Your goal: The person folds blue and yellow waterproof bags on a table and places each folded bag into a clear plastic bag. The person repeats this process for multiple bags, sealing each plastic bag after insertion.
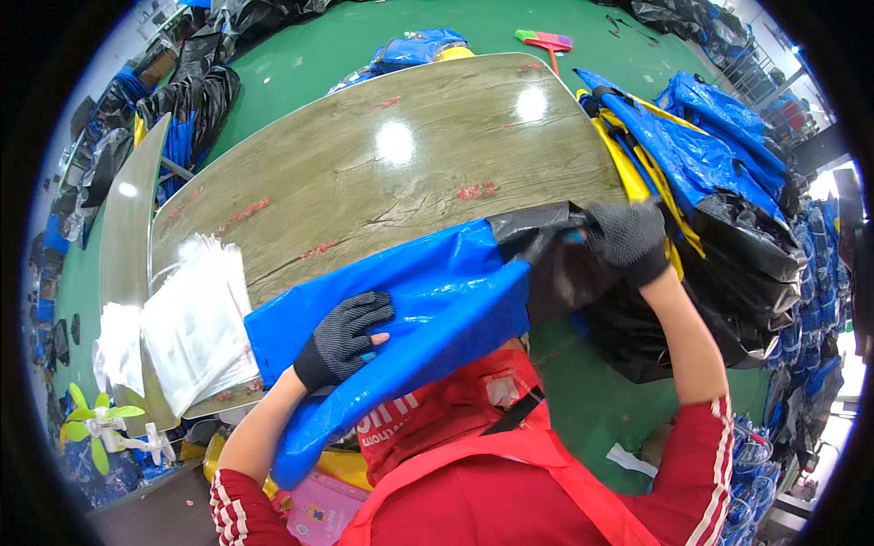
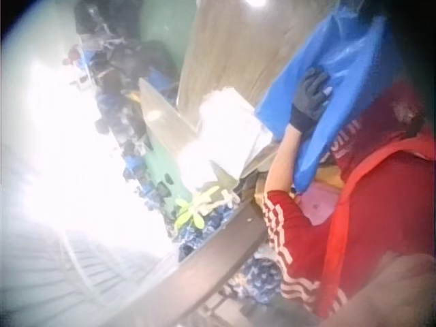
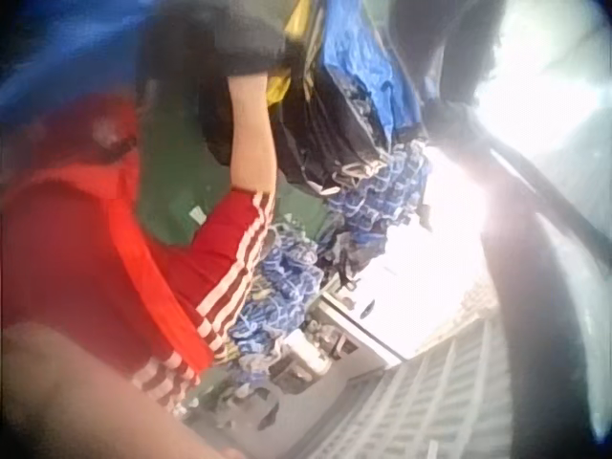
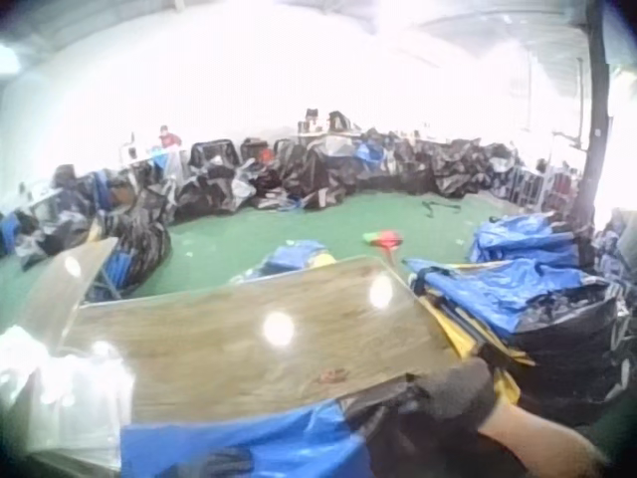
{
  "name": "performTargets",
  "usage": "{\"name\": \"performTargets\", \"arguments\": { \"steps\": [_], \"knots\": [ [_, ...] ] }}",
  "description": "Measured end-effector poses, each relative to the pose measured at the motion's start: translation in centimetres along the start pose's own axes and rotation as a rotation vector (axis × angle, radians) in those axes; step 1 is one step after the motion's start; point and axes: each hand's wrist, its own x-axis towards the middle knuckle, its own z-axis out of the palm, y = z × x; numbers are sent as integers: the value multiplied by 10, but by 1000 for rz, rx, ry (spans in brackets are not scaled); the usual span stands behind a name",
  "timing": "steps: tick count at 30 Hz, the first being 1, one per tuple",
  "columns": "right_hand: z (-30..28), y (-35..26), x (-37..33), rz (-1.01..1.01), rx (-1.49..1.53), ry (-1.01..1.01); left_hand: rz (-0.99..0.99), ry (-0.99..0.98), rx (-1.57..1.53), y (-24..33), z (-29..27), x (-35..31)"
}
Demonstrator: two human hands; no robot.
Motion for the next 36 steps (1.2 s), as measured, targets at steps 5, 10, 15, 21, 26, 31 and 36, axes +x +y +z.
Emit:
{"name": "performTargets", "arguments": {
  "steps": [5, 10, 15, 21, 26, 31, 36],
  "knots": [
    [45, 7, -1, 212, 143, -430, -318, -136, -507, 12, -41, -17],
    [110, 20, 54, 192, 74, -502, -845, 173, -362, 56, -82, -129],
    [101, 5, 55, 180, 38, -624, -1167, 729, -92, 100, -34, -210],
    [74, 27, 43, -219, 78, 164, -1232, 1145, -161, 85, 22, -153],
    [101, 34, 61, -7, 337, -324, -1542, 853, 196, 74, 17, -163],
    [141, 20, 76, -1, 186, -450, -1390, 620, 795, 67, -14, -91],
    [117, 10, 78, -2, 135, -519, -625, 345, 189, 66, 25, 137]
  ]
}}
